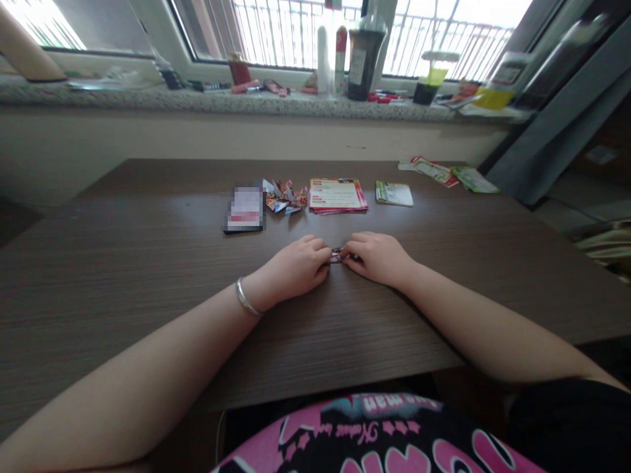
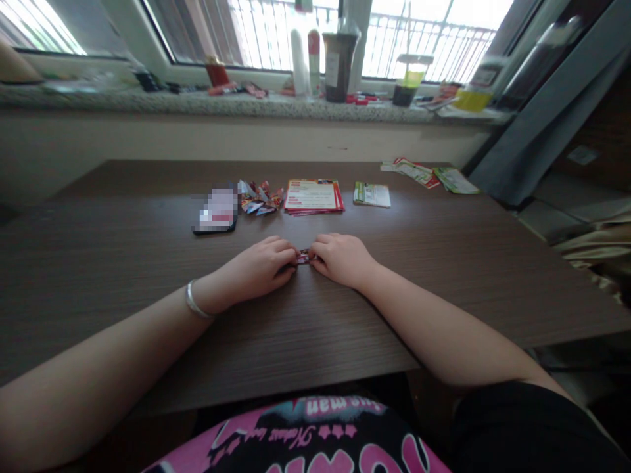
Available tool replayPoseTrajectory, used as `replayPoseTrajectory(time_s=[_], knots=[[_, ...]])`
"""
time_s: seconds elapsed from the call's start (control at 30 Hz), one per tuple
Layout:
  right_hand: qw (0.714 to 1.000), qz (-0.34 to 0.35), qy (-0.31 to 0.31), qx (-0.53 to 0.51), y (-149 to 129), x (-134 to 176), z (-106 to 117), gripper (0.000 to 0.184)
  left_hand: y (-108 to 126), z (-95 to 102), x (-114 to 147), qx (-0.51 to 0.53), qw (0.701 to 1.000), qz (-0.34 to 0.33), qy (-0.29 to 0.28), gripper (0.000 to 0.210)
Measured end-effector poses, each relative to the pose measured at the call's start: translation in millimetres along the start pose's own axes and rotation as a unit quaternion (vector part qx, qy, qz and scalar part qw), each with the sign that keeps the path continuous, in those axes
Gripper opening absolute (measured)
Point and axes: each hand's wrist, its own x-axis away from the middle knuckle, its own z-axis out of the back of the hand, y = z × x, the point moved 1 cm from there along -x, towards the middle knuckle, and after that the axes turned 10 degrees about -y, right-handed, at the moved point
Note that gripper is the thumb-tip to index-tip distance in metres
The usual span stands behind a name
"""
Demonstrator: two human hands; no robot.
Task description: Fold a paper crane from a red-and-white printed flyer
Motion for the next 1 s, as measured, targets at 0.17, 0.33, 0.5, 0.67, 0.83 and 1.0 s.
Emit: replayPoseTrajectory(time_s=[0.17, 0.33, 0.5, 0.67, 0.83, 1.0], knots=[[0.999, 0.029, 0.024, -0.001, 1, -1, -1, 0.023, 3, -3.8, -2, 0.001, 0.999, 0.021, 0.026, 0.019], [0.999, 0.039, 0.031, -0.013, 2, -2, -2, 0.021, 6, -6.2, -3, -0.002, 0.999, 0.033, 0.035, 0.025], [1.0, 0.024, 0.015, -0.009, 0, -4, 0, 0.023, 3, -8.2, -3, 0.021, 0.998, 0.042, 0.042, 0.024], [1.0, 0.021, 0.01, -0.016, -1, -4, 2, 0.022, 0, -10.2, -3, 0.03, 0.998, 0.036, 0.049, 0.026], [0.999, 0.017, 0.013, -0.028, 0, -4, 1, 0.022, -3, -12.2, -3, 0.044, 0.997, 0.026, 0.06, 0.025], [0.998, -0.01, 0.021, -0.051, 1, -5, 0, 0.018, -7, -14.3, -4, 0.063, 0.995, 0.028, 0.074, 0.024]])
